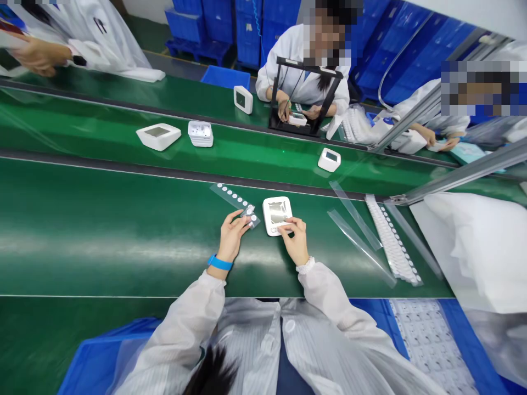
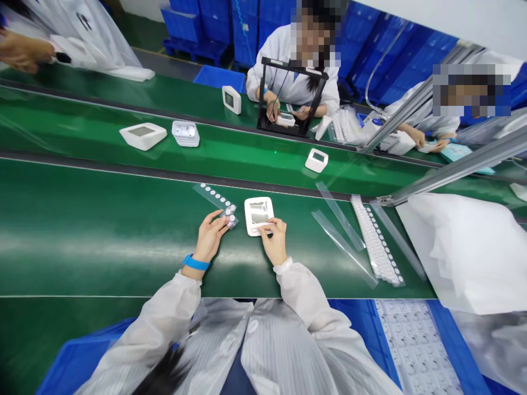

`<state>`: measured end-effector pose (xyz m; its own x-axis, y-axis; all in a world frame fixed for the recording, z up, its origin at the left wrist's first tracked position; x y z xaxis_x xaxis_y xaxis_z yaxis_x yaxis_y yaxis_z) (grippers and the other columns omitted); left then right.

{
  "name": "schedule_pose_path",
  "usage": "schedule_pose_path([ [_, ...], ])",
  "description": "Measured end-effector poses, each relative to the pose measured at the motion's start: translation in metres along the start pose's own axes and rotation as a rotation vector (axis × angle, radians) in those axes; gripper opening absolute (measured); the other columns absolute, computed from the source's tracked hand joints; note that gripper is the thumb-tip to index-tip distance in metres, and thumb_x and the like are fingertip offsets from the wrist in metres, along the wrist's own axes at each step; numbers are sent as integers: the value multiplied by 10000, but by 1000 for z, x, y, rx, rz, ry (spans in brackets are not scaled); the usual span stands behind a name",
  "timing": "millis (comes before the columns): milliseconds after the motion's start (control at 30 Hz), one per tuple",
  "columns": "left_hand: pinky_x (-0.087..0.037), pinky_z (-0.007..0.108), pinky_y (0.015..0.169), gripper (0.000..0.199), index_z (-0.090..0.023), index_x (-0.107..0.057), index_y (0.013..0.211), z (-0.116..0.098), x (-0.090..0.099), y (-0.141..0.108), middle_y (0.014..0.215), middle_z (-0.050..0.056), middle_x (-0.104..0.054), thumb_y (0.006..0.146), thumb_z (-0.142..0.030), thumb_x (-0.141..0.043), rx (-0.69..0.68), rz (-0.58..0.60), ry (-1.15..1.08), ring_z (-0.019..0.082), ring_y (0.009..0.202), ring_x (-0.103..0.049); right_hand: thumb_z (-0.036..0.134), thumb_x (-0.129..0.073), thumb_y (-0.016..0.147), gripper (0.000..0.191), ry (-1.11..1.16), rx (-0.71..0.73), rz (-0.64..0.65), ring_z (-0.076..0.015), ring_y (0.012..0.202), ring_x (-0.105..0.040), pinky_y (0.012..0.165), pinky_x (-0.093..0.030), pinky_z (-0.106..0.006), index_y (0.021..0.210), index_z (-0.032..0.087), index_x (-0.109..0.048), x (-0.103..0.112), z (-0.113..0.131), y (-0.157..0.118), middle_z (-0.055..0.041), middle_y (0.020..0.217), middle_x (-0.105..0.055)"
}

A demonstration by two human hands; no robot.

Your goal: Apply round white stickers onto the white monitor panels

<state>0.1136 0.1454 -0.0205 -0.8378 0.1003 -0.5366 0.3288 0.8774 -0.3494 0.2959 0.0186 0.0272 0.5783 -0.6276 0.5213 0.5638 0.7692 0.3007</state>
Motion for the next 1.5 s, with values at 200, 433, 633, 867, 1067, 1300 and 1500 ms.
schedule_pose_path([
  [200,-548,323,836,522,-132,-623,1066,1,-1,-2,857,77,-721,638,-307,-866,-5,-3,27,190,886,-697,244,-695,847,101,-23,-1,-47,-251,1085,-446,978,-386,-435,760,192,-697,-9,3,-6,-90,1063,-550],
  [433,-550,320,829,504,-136,-625,1065,-1,-2,-3,863,80,-722,652,-310,-855,-20,10,42,191,885,-697,223,-662,862,110,-64,47,-71,-254,1108,-429,990,-369,-437,761,181,-669,-14,8,-9,-95,1066,-539],
  [633,-553,318,826,498,-139,-620,1066,0,-1,-3,873,81,-723,661,-318,-848,-21,12,56,188,882,-698,216,-656,860,115,-63,73,-83,-250,1099,-435,988,-368,-434,752,177,-661,-14,9,-9,-97,1066,-541],
  [867,-564,285,782,526,-138,-599,1077,0,-4,-4,866,75,-718,665,-349,-848,-36,28,104,188,878,-700,247,-625,883,149,-83,87,-80,-256,1122,-428,988,-362,-443,755,170,-616,-16,10,-12,-109,1099,-512],
  [1067,-568,245,669,538,-152,-563,1116,3,-10,-7,913,84,-714,707,-388,-819,-44,92,181,175,803,-701,299,-605,895,172,102,0,-144,-237,1135,-483,976,-401,-424,989,171,-538,-4,4,-8,-130,1202,-493],
  [1300,-595,316,775,561,-160,-523,1160,13,-31,-21,811,54,-706,734,-402,-797,-9,236,260,196,802,-717,271,-583,919,120,132,150,-63,-212,1050,-570,943,-463,-389,877,189,-659,-10,25,-4,-98,1053,-593],
  [1500,-593,301,788,549,-155,-523,1148,14,-34,-23,830,63,-709,758,-451,-771,-4,252,264,197,845,-716,231,-604,897,76,231,196,-3,-183,941,-630,803,-531,-327,870,185,-657,-15,34,-6,-82,973,-642],
])
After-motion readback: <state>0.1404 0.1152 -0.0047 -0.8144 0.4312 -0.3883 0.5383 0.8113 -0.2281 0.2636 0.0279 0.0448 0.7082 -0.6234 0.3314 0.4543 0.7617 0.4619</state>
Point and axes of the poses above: each hand's wrist, its own y-axis towards the middle knuckle, its own x-axis out of the back of the hand, z = x × y, the point moved 7 cm from there along y, towards the middle knuckle
